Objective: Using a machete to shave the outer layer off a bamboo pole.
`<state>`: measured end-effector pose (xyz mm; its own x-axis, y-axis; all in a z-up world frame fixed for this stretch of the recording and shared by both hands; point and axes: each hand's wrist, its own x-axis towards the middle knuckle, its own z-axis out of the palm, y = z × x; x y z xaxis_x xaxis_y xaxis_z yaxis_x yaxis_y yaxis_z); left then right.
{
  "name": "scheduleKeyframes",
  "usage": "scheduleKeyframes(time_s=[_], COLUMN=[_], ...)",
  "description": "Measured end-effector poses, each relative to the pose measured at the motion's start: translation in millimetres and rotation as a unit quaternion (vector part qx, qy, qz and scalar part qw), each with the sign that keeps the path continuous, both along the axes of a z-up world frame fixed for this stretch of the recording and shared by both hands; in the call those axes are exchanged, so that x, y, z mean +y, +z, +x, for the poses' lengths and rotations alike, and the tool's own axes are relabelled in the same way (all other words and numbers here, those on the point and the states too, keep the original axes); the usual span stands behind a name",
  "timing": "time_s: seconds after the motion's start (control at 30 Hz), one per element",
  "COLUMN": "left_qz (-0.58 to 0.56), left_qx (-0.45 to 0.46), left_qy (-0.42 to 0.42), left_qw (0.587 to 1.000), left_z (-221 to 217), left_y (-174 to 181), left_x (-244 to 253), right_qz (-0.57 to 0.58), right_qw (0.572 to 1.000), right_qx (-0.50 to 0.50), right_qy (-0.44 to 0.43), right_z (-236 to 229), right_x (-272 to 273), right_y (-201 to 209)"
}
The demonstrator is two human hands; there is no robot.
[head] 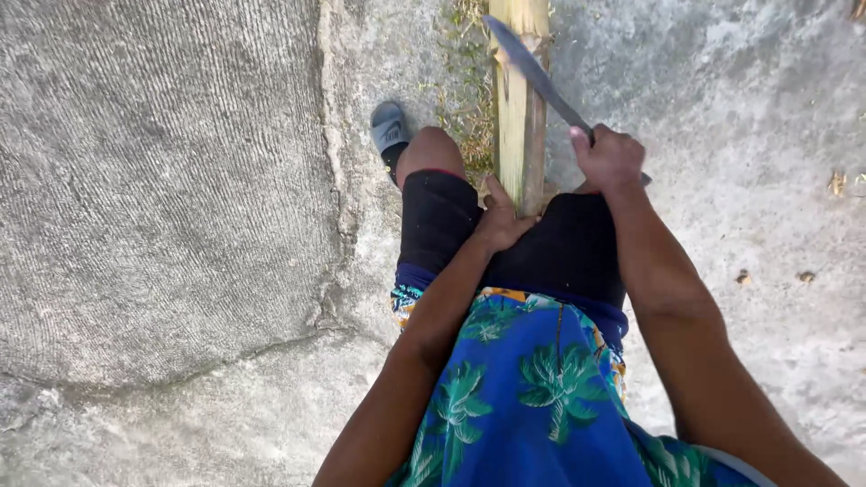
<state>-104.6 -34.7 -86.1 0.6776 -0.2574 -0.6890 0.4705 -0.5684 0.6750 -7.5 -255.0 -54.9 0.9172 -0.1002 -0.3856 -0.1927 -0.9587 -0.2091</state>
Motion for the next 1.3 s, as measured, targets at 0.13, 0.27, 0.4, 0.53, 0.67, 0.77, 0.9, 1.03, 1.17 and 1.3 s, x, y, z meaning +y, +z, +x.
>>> scheduleKeyframes(time_s=[0.13, 0.27, 0.4, 0.53, 0.67, 0.77, 0.9, 1.03, 1.17, 1.3], left_qz=[-0.003, 0.000, 0.006, 0.006, 0.007, -0.001, -0.009, -0.009, 0.000, -0.005], left_qx=[-0.013, -0.003, -0.008, -0.006, 0.003, -0.008, -0.037, -0.017, -0.011, 0.003], left_qy=[0.004, -0.004, -0.018, -0.031, -0.018, 0.001, 0.006, 0.002, -0.004, -0.008], left_qw=[1.000, 1.000, 1.000, 0.999, 1.000, 1.000, 0.999, 1.000, 1.000, 1.000], left_z=[-2, -2, 0, -5, -5, -6, 12, -6, 6, -18], left_y=[-9, -3, -2, -13, -3, -7, -16, -1, -1, -13], left_x=[-1, 0, 2, 1, 3, -5, 3, 0, 5, 2], right_qz=[0.024, 0.031, 0.010, 0.020, 0.024, -0.002, -0.033, -0.036, -0.041, -0.056], right_qw=[0.991, 0.992, 0.975, 0.954, 1.000, 0.996, 0.990, 0.997, 0.981, 0.986], right_qx=[0.102, 0.053, 0.214, 0.179, -0.003, 0.044, 0.063, 0.017, 0.088, 0.082], right_qy=[0.089, 0.111, 0.064, 0.241, -0.007, 0.083, 0.118, 0.068, 0.165, 0.131], right_z=[-8, -4, -8, -5, -16, -9, 16, 17, 34, 19], right_x=[25, -13, 28, 2, -24, -5, 2, 12, 17, 25], right_y=[34, -6, 68, 35, -3, 32, 41, 41, 51, 57])
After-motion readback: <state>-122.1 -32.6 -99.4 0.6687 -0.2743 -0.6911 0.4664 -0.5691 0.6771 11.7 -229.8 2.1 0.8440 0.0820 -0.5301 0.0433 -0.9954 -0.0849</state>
